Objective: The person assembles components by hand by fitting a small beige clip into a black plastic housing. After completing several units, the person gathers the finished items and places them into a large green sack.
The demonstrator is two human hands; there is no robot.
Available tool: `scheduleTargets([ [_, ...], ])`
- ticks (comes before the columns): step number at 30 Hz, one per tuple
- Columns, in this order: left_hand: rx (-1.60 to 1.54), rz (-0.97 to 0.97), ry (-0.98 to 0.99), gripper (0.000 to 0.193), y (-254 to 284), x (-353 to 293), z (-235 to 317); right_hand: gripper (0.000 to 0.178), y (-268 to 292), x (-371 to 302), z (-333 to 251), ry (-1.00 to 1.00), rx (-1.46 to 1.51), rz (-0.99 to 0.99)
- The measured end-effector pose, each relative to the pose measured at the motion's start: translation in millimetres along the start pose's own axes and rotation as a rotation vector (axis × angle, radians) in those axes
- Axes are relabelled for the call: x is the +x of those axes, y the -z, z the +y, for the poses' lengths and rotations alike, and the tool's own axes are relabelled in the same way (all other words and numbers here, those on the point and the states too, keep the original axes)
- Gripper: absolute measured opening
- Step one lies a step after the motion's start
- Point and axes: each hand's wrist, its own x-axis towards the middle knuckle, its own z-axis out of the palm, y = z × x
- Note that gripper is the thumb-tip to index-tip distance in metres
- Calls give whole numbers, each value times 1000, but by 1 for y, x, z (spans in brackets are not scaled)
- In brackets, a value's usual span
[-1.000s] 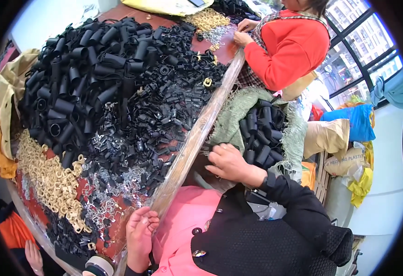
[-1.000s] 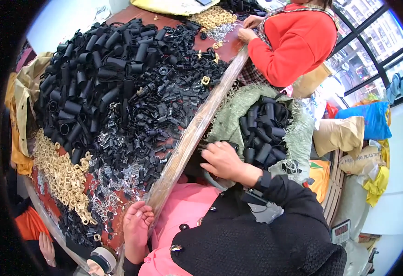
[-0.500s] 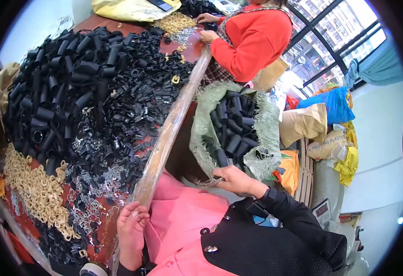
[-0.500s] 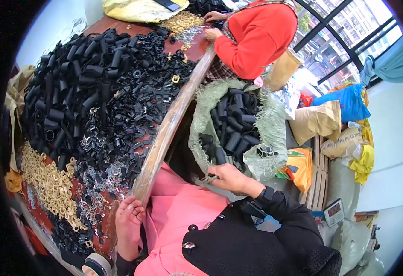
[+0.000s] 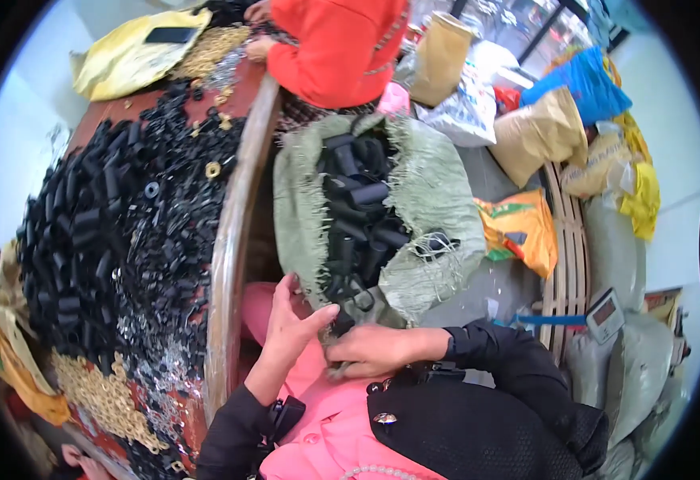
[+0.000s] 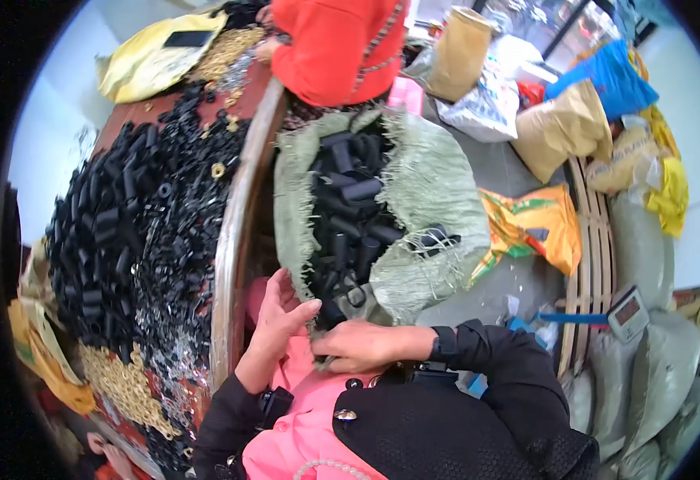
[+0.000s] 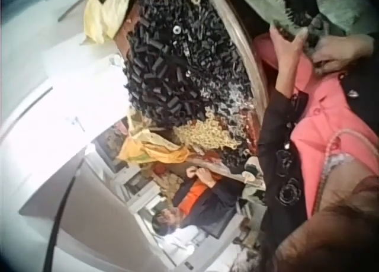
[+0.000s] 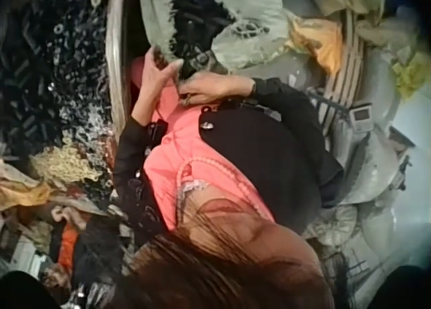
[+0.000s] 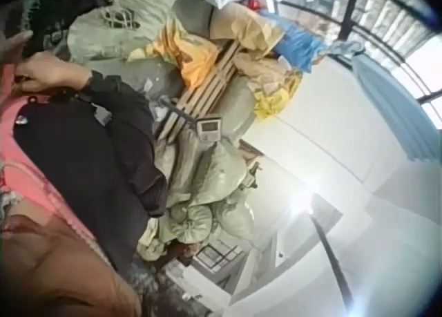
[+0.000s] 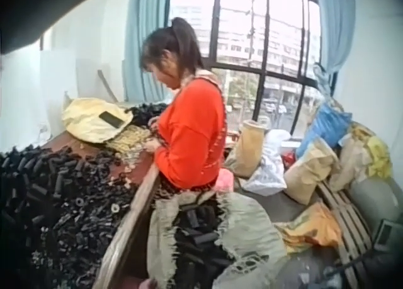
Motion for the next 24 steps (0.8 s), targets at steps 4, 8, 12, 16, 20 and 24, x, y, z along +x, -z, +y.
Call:
scheduleTargets([
  [4, 422, 67, -68, 66, -1, 18, -26, 16, 47, -19, 9, 294, -155, 395],
  [8, 302, 46, 63, 53, 13, 33, -34, 27, 97, -69, 58, -224, -591, 956],
  [12, 495, 51, 103, 32, 19, 46, -35, 36, 86, -99, 110, -432, -747, 763],
  [16, -69, 148, 114, 21, 15, 34, -22, 40, 87, -108, 106, -443, -671, 636],
  [20, -320, 69, 85, 25, 15, 30, 8, 42, 93, -101, 95, -557, -674, 539],
  [24, -557, 109, -8, 26, 6, 20, 57, 45, 103, -114, 92, -597, -680, 616],
])
